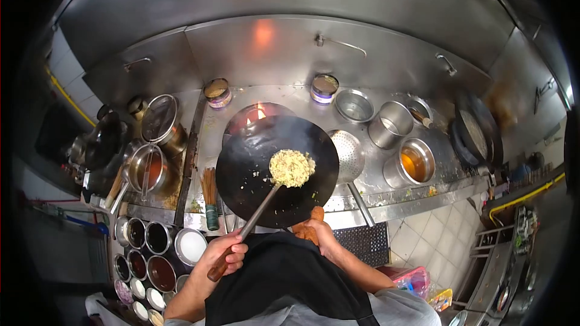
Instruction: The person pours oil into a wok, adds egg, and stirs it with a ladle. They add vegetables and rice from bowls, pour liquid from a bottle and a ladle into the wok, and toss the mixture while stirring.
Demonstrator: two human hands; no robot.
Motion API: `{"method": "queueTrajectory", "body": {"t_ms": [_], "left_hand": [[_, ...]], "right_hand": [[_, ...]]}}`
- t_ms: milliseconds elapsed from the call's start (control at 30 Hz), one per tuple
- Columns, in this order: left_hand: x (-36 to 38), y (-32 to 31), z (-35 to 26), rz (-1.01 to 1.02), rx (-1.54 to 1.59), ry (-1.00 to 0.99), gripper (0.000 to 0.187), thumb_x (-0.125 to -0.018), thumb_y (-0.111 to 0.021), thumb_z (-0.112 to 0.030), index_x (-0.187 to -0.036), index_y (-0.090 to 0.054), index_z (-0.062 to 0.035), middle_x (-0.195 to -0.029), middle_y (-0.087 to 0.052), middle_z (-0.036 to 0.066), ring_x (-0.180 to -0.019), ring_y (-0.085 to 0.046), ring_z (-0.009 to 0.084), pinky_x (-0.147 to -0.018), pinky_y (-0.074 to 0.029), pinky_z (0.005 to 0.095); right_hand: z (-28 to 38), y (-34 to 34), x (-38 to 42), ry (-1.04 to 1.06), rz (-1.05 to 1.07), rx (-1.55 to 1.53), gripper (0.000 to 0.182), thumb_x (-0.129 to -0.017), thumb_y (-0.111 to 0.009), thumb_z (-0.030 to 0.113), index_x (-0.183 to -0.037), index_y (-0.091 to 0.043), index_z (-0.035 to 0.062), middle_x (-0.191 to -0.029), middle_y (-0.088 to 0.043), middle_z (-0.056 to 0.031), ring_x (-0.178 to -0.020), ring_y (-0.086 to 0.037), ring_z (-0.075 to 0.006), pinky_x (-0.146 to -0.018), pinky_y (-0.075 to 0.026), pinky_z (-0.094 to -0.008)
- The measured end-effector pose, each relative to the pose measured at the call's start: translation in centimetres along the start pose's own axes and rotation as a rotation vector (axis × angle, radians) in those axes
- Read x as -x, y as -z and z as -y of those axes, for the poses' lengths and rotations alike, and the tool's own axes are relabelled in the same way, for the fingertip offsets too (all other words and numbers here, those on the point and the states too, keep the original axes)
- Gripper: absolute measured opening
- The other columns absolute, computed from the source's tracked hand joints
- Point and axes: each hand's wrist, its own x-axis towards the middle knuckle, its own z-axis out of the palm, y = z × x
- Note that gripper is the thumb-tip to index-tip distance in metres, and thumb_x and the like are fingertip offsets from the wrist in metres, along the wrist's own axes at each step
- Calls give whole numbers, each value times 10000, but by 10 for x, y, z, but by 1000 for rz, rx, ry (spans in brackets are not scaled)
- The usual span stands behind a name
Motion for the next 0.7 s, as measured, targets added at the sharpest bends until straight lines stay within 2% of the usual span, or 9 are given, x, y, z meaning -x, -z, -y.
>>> {"method": "queueTrajectory", "body": {"t_ms": [67, 133, 200, 267, 400, 467, 533, 600, 700], "left_hand": [[-2, -8, 14, 14, 16, -46, 138, -978, -496, -187, -1112, -514, -218, -680, -440, -37, -442, -408, 69, -355, -314, 231], [-8, -22, 20, -51, 7, -114, 189, -974, -508, -187, -1157, -477, -225, -667, -451, -32, -437, -415, 82, -357, -322, 234], [-20, -42, 24, -110, -14, -217, 247, -973, -512, -189, -1209, -445, -221, -659, -460, -29, -436, -420, 81, -354, -326, 237], [-38, -47, 29, -144, -17, -312, 337, -965, -515, -182, -1284, -413, -222, -659, -467, -31, -432, -423, 85, -346, -331, 250], [-33, -88, 62, -259, 8, -482, 359, -955, -508, -147, -1299, -424, -206, -654, -456, -16, -429, -422, 97, -348, -339, 259], [-31, -95, 84, -238, 107, -522, 344, -961, -498, -136, -1291, -430, -202, -660, -461, 3, -424, -426, 108, -349, -346, 267], [-30, -107, 105, -280, 165, -553, 346, -960, -498, -131, -1294, -425, -187, -661, -467, 6, -423, -430, 111, -349, -353, 269], [-32, -117, 126, -363, 188, -596, 353, -952, -506, -123, -1293, -426, -169, -657, -465, 7, -426, -433, 109, -352, -362, 274], [-41, -128, 157, -476, 196, -601, 402, -940, -517, -117, -1326, -415, -158, -644, -451, -3, -426, -421, 99, -360, -356, 273]], "right_hand": [[13, 8, -9, -60, 3, -16, 247, -827, -571, 149, -1009, -577, -18, -899, -670, -164, -728, -676, -271, -623, -557, -355], [35, 18, -46, -145, 228, -1, 284, -836, -571, 232, -1036, -587, 32, -901, -674, -122, -755, -675, -244, -559, -522, -327], [51, -2, -96, -146, 123, -25, 323, -847, -558, 315, -1058, -596, 74, -914, -679, -87, -783, -672, -217, -503, -474, -295], [68, 2, -130, -215, 192, 241, 342, -828, -581, 333, -1092, -610, 117, -926, -676, -26, -858, -646, -174, -603, -489, -358], [79, 71, -81, -235, 397, 292, 326, -835, -547, 311, -1073, -628, 103, -991, -690, -44, -826, -657, -168, -506, -438, -289], [107, 79, -76, -250, 257, 244, 316, -830, -553, 292, -1046, -640, 77, -993, -693, -61, -840, -668, -191, -528, -475, -294], [124, 90, -73, -285, 355, 322, 292, -817, -584, 248, -1018, -652, 47, -964, -690, -79, -855, -667, -203, -628, -524, -317], [102, 115, -76, 93, 300, 515, 283, -779, -628, 223, -958, -651, 5, -847, -693, -82, -721, -663, -215, -605, -485, -321], [82, 167, -73, 585, 335, 974, 278, -756, -634, 197, -941, -641, -9, -811, -677, -113, -733, -666, -236, -650, -504, -353]]}}
